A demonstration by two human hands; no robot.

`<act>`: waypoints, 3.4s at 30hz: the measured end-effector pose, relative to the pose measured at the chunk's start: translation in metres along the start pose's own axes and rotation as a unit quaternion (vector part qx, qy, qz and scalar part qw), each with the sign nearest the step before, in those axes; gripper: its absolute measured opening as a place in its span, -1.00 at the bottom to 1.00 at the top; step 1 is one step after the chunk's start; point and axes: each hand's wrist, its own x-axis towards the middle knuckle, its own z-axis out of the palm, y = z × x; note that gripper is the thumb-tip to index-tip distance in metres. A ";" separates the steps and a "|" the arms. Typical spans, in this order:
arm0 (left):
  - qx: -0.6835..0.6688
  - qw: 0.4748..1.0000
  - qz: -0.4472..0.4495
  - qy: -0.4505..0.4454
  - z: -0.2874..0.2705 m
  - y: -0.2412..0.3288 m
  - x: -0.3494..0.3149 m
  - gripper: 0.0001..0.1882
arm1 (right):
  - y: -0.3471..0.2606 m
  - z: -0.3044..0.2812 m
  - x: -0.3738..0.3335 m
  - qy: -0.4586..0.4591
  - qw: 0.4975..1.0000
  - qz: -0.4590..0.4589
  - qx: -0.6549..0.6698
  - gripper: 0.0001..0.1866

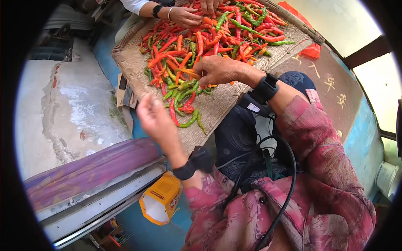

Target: The person sorts through a pile of red and green chili peppers on a woven tray by hand, picking up individual peppers and moving them to different areas of the tray.

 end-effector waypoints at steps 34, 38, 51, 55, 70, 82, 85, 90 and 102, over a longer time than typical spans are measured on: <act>0.180 0.983 0.017 0.000 0.049 -0.070 0.002 -0.80 | -0.002 0.030 -0.014 -0.051 0.923 0.038 -0.380 -0.87; 0.012 0.998 0.034 0.056 0.046 -0.072 0.004 -0.77 | -0.005 0.025 -0.009 -0.026 0.942 0.018 -0.335 -0.88; -0.352 0.927 -0.121 -0.039 0.044 -0.070 0.002 -0.78 | 0.002 -0.001 0.010 0.207 0.977 0.021 0.046 -0.70; -0.356 0.921 -0.123 -0.102 0.055 -0.063 0.000 -0.78 | -0.012 0.037 -0.001 0.112 0.991 -0.028 -0.073 -0.70; 0.429 0.855 0.160 -0.243 0.062 -0.062 -0.011 -0.49 | 0.009 -0.021 0.019 0.428 0.901 0.014 -0.069 -0.65; 0.317 0.911 0.228 -0.132 0.057 -0.068 -0.017 -0.79 | 0.000 0.054 -0.003 0.178 0.952 -0.083 -0.234 -0.79; 0.246 0.934 0.242 -0.094 0.062 -0.065 -0.016 -0.84 | -0.001 0.045 -0.003 0.168 0.952 -0.057 -0.249 -0.85; 0.171 0.964 0.193 -0.059 0.062 -0.054 -0.013 -0.83 | -0.017 0.009 -0.011 0.169 0.939 -0.009 -0.299 -0.89; 0.006 1.000 0.020 -0.019 0.059 -0.058 -0.004 -0.65 | -0.007 -0.030 -0.002 0.346 0.933 0.007 -0.097 -0.69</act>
